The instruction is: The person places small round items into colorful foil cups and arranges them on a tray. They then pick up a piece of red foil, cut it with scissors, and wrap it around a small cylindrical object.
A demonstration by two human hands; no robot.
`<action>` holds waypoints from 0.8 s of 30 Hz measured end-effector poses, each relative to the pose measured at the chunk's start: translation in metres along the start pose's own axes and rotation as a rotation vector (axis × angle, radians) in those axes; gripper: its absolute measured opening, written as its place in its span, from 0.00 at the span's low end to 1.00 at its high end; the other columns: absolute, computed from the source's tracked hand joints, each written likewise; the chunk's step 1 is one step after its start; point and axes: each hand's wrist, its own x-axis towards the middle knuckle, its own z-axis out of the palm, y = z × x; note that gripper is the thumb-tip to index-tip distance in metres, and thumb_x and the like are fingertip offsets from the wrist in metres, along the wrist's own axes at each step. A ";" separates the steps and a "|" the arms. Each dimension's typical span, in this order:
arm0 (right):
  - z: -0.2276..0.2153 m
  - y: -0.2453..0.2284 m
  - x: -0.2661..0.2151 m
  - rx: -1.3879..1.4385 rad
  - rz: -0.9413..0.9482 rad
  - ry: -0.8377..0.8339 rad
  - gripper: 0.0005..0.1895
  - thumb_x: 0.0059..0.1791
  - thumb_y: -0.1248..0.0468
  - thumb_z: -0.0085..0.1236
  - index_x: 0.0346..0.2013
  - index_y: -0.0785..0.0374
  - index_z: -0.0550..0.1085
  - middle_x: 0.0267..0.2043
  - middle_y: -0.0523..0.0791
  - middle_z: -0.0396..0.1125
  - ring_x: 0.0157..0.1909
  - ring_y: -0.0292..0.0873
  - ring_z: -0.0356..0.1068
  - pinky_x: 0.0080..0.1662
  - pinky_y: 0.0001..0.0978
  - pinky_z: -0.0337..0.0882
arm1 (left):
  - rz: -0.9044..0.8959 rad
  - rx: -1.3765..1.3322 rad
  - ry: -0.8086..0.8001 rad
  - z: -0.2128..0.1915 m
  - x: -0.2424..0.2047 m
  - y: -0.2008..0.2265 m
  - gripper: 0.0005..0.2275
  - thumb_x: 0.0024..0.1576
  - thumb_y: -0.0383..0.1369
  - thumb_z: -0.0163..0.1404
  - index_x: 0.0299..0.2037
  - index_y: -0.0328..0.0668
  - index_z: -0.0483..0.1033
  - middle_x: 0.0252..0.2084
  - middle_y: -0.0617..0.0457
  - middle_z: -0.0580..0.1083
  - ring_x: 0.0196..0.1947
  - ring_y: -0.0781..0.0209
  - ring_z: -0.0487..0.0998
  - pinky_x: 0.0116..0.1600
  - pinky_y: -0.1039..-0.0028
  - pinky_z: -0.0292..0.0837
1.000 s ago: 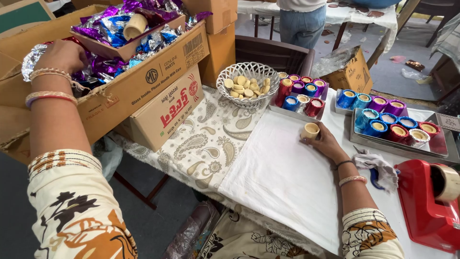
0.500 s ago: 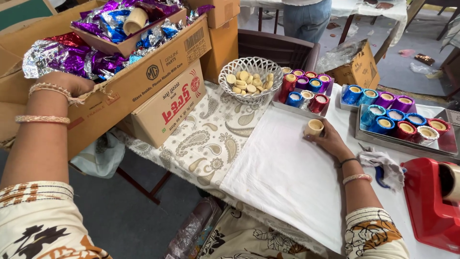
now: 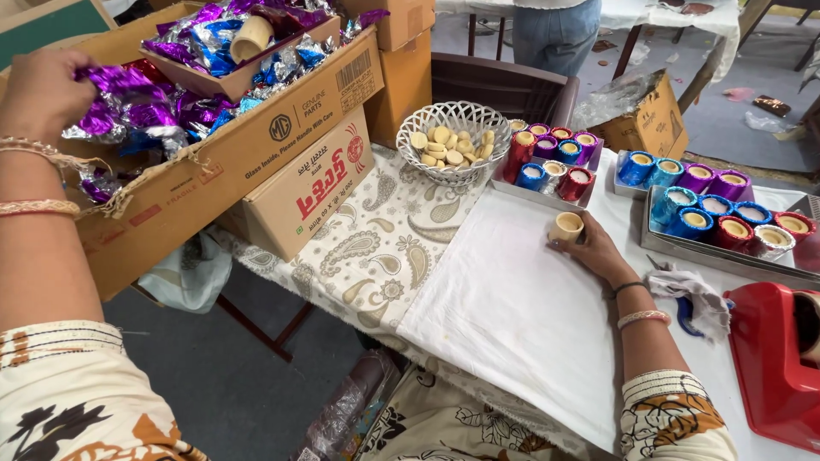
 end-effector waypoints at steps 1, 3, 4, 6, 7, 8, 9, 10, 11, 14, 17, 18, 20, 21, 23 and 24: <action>0.000 0.002 0.001 0.000 -0.002 -0.002 0.37 0.41 0.59 0.71 0.62 0.56 0.65 0.59 0.50 0.69 0.63 0.49 0.68 0.64 0.41 0.68 | -0.003 0.001 0.001 0.001 -0.002 -0.003 0.13 0.62 0.23 0.54 0.56 0.43 0.80 0.42 0.39 0.80 0.33 0.52 0.81 0.36 0.65 0.79; 0.001 0.005 0.003 -0.020 -0.006 0.006 0.38 0.41 0.59 0.72 0.62 0.57 0.65 0.60 0.50 0.69 0.64 0.49 0.68 0.64 0.40 0.68 | 0.175 -0.039 0.140 0.002 -0.004 -0.008 0.06 0.67 0.23 0.55 0.51 0.36 0.82 0.43 0.37 0.81 0.37 0.56 0.80 0.44 0.67 0.75; 0.001 0.004 0.003 -0.020 -0.007 0.006 0.38 0.41 0.59 0.72 0.62 0.57 0.65 0.60 0.50 0.69 0.64 0.49 0.68 0.64 0.40 0.68 | 0.174 -0.039 0.141 0.002 -0.008 -0.004 0.06 0.67 0.23 0.55 0.51 0.36 0.82 0.43 0.37 0.81 0.37 0.56 0.80 0.44 0.67 0.75; 0.000 0.003 0.003 -0.012 -0.015 0.003 0.38 0.41 0.59 0.72 0.62 0.57 0.65 0.60 0.50 0.68 0.64 0.48 0.68 0.64 0.40 0.67 | 0.189 -0.192 0.145 0.001 -0.012 0.006 0.06 0.67 0.24 0.55 0.51 0.37 0.83 0.50 0.40 0.79 0.42 0.55 0.79 0.49 0.68 0.75; -0.001 0.001 0.001 -0.011 -0.014 0.006 0.38 0.41 0.59 0.72 0.62 0.57 0.65 0.60 0.50 0.68 0.64 0.48 0.68 0.64 0.40 0.67 | 0.192 -0.192 0.146 0.004 -0.015 0.007 0.06 0.67 0.24 0.55 0.51 0.37 0.83 0.50 0.40 0.79 0.42 0.55 0.79 0.49 0.68 0.75; -0.001 -0.001 0.000 -0.010 -0.009 0.002 0.38 0.41 0.59 0.72 0.62 0.57 0.65 0.60 0.50 0.69 0.64 0.48 0.68 0.64 0.40 0.67 | 0.183 -0.181 0.075 0.007 -0.018 0.009 0.10 0.65 0.22 0.52 0.53 0.39 0.83 0.51 0.39 0.77 0.44 0.51 0.78 0.50 0.65 0.74; -0.001 -0.003 -0.001 -0.008 -0.005 -0.002 0.38 0.40 0.58 0.72 0.62 0.57 0.65 0.60 0.50 0.69 0.64 0.48 0.68 0.65 0.40 0.67 | 0.173 -0.169 0.004 0.010 -0.021 0.009 0.14 0.62 0.19 0.49 0.55 0.40 0.83 0.52 0.38 0.76 0.46 0.48 0.77 0.51 0.63 0.74; -0.001 -0.003 -0.001 -0.007 -0.005 -0.001 0.38 0.40 0.58 0.72 0.62 0.57 0.65 0.60 0.50 0.69 0.64 0.48 0.68 0.65 0.40 0.67 | 0.175 -0.168 0.005 0.030 -0.013 -0.007 0.14 0.62 0.19 0.49 0.55 0.40 0.83 0.52 0.38 0.76 0.46 0.48 0.77 0.51 0.63 0.74; -0.001 -0.003 0.000 -0.008 -0.002 -0.003 0.38 0.40 0.58 0.72 0.62 0.56 0.65 0.60 0.50 0.69 0.64 0.48 0.68 0.65 0.40 0.67 | 0.267 -0.121 -0.124 0.050 -0.005 -0.025 0.17 0.59 0.19 0.48 0.57 0.39 0.80 0.53 0.38 0.75 0.49 0.46 0.76 0.53 0.61 0.72; 0.000 0.000 0.002 -0.016 0.003 -0.005 0.39 0.40 0.58 0.72 0.63 0.56 0.65 0.60 0.50 0.68 0.64 0.49 0.68 0.65 0.40 0.66 | 0.192 -0.085 -0.450 0.048 -0.030 -0.007 0.18 0.59 0.26 0.46 0.61 0.40 0.74 0.55 0.43 0.73 0.53 0.51 0.72 0.57 0.63 0.68; 0.000 -0.001 0.000 -0.028 0.007 -0.001 0.39 0.40 0.57 0.72 0.63 0.56 0.65 0.60 0.50 0.68 0.63 0.49 0.68 0.64 0.40 0.67 | -0.201 -0.184 -0.673 0.011 -0.080 0.047 0.18 0.64 0.38 0.44 0.63 0.42 0.71 0.58 0.47 0.73 0.56 0.56 0.71 0.59 0.63 0.65; 0.000 -0.002 -0.001 -0.033 0.010 0.002 0.39 0.40 0.57 0.72 0.63 0.56 0.65 0.59 0.50 0.69 0.63 0.49 0.68 0.63 0.41 0.68 | -0.422 -0.274 -0.705 -0.003 -0.096 0.065 0.20 0.66 0.42 0.42 0.63 0.42 0.72 0.59 0.46 0.74 0.56 0.56 0.72 0.60 0.60 0.65; -0.002 -0.002 0.000 -0.037 0.009 0.009 0.39 0.40 0.56 0.72 0.63 0.56 0.65 0.59 0.50 0.68 0.63 0.49 0.68 0.63 0.41 0.68 | -0.422 -0.310 -0.697 0.003 -0.086 0.055 0.20 0.66 0.44 0.41 0.62 0.42 0.74 0.57 0.46 0.76 0.54 0.56 0.74 0.58 0.60 0.67; -0.001 -0.002 0.000 -0.044 0.008 0.011 0.39 0.40 0.56 0.72 0.62 0.56 0.65 0.59 0.50 0.68 0.62 0.49 0.69 0.63 0.41 0.68 | -0.428 -0.346 -0.690 0.006 -0.082 0.048 0.21 0.66 0.45 0.40 0.60 0.42 0.76 0.55 0.46 0.77 0.51 0.55 0.76 0.55 0.60 0.69; 0.000 -0.001 0.001 -0.043 0.002 0.009 0.39 0.40 0.56 0.72 0.62 0.57 0.66 0.59 0.51 0.68 0.62 0.49 0.68 0.63 0.41 0.68 | -0.286 -0.217 -0.670 0.029 -0.055 0.021 0.19 0.65 0.43 0.42 0.58 0.42 0.76 0.51 0.45 0.79 0.48 0.54 0.76 0.52 0.60 0.71; 0.000 -0.001 0.001 -0.043 -0.004 0.009 0.39 0.40 0.55 0.73 0.62 0.57 0.66 0.60 0.51 0.68 0.62 0.49 0.68 0.63 0.41 0.68 | -0.142 -0.091 -0.646 0.040 -0.041 0.007 0.17 0.65 0.41 0.44 0.55 0.41 0.77 0.48 0.45 0.80 0.45 0.52 0.77 0.48 0.59 0.73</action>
